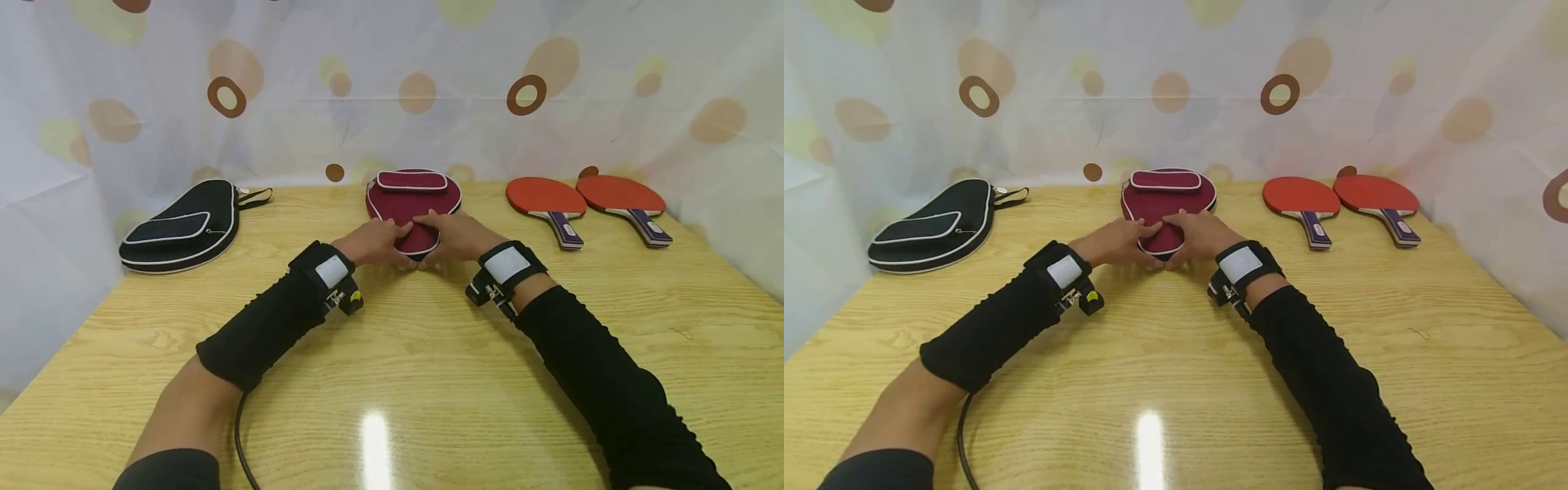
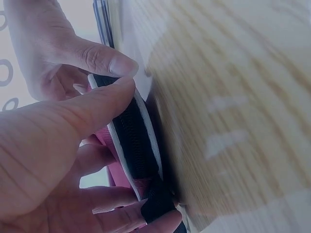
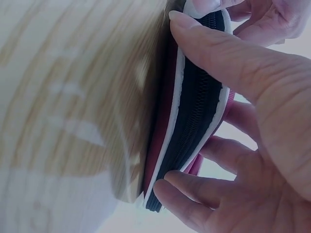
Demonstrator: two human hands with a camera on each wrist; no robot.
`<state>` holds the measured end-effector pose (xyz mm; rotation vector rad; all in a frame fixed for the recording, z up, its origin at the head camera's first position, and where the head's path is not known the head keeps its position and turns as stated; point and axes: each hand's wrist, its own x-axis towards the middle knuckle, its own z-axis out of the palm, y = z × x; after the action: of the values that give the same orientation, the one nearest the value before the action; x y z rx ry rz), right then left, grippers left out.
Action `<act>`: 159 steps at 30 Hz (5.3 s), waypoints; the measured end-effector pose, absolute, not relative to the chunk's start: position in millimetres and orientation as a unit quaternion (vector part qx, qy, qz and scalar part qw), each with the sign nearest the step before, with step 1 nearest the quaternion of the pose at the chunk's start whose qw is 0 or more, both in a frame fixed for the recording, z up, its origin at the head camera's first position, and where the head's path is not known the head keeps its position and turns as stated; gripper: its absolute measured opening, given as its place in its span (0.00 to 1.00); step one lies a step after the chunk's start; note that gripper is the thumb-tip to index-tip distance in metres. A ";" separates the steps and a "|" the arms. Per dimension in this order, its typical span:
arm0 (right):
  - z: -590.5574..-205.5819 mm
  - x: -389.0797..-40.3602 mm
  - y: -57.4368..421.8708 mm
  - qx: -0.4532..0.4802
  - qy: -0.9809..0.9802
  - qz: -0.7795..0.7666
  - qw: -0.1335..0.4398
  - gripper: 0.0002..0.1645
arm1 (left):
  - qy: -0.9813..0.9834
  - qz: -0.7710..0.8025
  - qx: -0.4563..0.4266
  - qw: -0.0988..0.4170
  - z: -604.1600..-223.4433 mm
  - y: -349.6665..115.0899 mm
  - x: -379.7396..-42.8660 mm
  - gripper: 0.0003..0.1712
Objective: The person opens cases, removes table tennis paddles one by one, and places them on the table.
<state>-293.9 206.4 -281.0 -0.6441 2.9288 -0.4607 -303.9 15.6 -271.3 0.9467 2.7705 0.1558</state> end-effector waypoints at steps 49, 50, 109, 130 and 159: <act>-276.6 -262.2 213.8 -0.240 0.960 -0.134 0.057 0.52 | 0.925 0.037 0.370 0.073 -272.8 19.5 -265.3 0.45; -276.1 -262.2 214.1 -0.240 0.960 -0.133 0.056 0.52 | 0.925 0.038 0.370 0.074 -272.7 19.8 -265.5 0.45; -273.2 -246.9 195.7 -0.222 0.967 -0.127 0.000 0.26 | 0.917 0.140 0.356 0.114 -254.0 12.7 -253.3 0.16; -269.0 -262.9 225.9 -0.253 0.954 -0.146 0.071 0.32 | 0.964 0.119 0.233 0.058 -263.9 -16.9 -294.0 0.44; -257.3 -275.8 242.1 -0.220 0.960 -0.150 0.088 0.35 | 0.963 0.073 0.259 0.025 -260.9 -15.5 -273.4 0.35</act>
<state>-275.8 242.1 -257.3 -0.6543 2.8573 -0.4456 -273.4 -15.5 -260.9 0.8004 2.9771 0.2264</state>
